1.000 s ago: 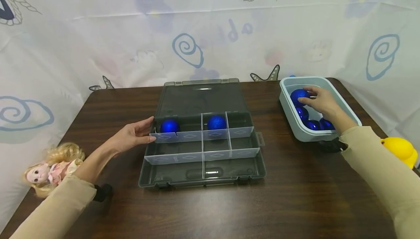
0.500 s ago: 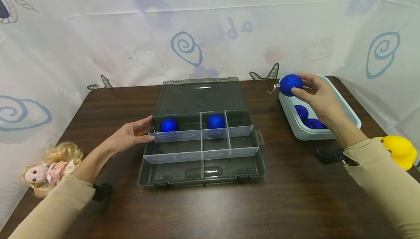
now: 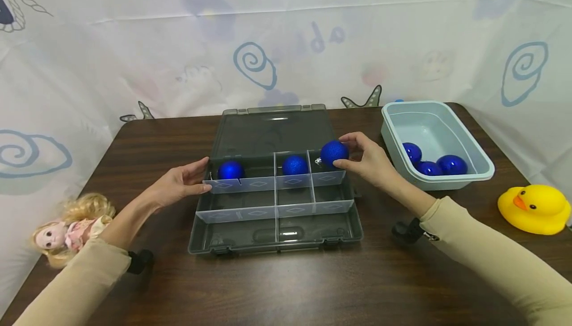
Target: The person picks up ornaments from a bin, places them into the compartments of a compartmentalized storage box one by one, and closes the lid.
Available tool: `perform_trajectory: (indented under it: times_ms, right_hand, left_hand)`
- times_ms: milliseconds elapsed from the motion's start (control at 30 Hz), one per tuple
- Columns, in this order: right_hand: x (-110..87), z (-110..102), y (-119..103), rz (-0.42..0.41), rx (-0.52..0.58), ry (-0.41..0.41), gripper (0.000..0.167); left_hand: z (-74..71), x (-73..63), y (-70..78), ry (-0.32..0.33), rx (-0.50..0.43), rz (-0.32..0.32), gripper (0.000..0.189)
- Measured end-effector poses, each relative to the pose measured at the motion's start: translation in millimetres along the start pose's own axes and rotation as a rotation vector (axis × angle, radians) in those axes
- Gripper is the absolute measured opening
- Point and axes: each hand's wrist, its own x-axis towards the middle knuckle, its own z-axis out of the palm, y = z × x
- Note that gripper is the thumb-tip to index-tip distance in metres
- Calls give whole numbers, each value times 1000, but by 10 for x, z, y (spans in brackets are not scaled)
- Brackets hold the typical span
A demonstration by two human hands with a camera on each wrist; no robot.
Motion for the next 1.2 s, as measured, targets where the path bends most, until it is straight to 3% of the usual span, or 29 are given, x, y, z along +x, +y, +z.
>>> perform_trajectory:
  times_ms: [300,600,800,933,1000,1067,1200]
  right_hand:
    - [20,137,40,43,-48,-21,43]
    - [-20,140,76,-42,-158,52,40]
    - [-47,-199,34,-138,-67,300,30]
    - [-42,-618,156,-52,-82,371,28]
    - [-74,-819,282,43,-139,306,33]
    - [-117,-979,419,138,-207,189,38]
    - [-160,-1153,615,227,-239,-71,48]
  left_hand:
    - [1,7,2,-1,-6,8,82]
    - [4,-10,-5,3,-4,5,82]
    - [9,-17,-35,1,-12,3,82]
    - [9,-16,-31,4,-17,1,83]
    - [8,-16,-27,3,-14,-1,83]
    - [5,-15,-23,1,-10,0,83]
    - [-3,-4,-18,1,-4,4,83]
